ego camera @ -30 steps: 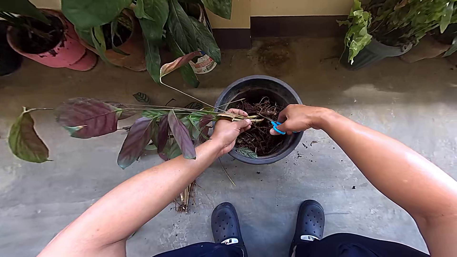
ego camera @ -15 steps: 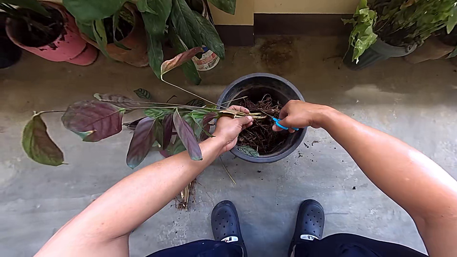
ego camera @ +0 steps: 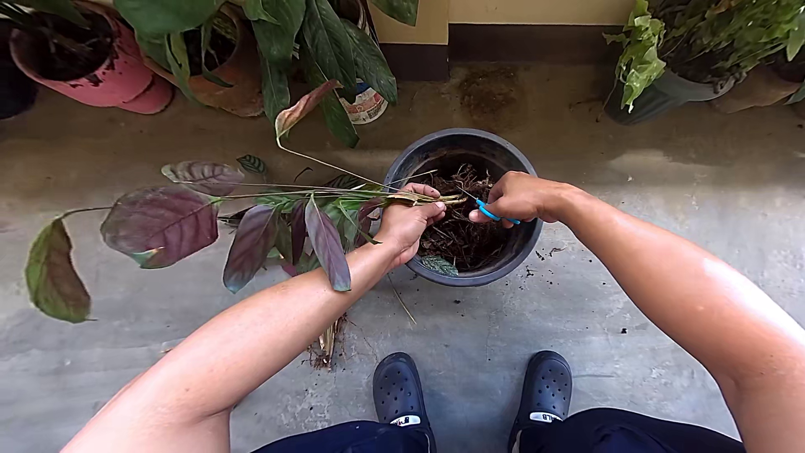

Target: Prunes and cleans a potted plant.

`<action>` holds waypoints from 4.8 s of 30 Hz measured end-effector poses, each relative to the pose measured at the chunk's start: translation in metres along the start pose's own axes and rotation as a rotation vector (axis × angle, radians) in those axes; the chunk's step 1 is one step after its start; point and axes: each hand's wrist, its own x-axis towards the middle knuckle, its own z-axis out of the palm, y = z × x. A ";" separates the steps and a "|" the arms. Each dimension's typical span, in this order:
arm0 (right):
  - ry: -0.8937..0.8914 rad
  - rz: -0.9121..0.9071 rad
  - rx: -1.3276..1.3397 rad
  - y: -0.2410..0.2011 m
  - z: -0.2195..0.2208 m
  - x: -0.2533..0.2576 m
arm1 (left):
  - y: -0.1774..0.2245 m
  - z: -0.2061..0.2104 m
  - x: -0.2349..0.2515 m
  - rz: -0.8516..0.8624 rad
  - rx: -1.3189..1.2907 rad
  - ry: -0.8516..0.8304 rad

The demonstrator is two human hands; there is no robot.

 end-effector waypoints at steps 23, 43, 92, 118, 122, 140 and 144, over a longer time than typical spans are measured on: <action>-0.014 -0.024 -0.132 0.007 -0.002 0.000 | -0.003 -0.001 -0.001 0.061 0.062 -0.035; -0.125 0.029 0.592 0.029 0.002 -0.017 | 0.017 0.003 0.007 -0.001 -0.010 -0.150; -0.111 -0.099 -0.252 0.015 -0.024 -0.046 | 0.033 0.013 0.022 -0.220 0.072 -0.084; 0.105 -0.070 -0.654 -0.022 -0.007 -0.029 | 0.076 0.034 -0.007 0.035 0.149 -0.211; 0.095 -0.106 -0.637 -0.021 -0.009 -0.030 | 0.075 0.029 -0.005 0.041 0.160 -0.194; 0.055 -0.190 -0.516 0.053 -0.029 -0.032 | 0.134 -0.107 -0.082 0.268 0.607 -0.123; 0.065 -0.190 -0.490 0.066 -0.030 -0.027 | 0.075 -0.184 -0.131 -0.016 0.723 0.040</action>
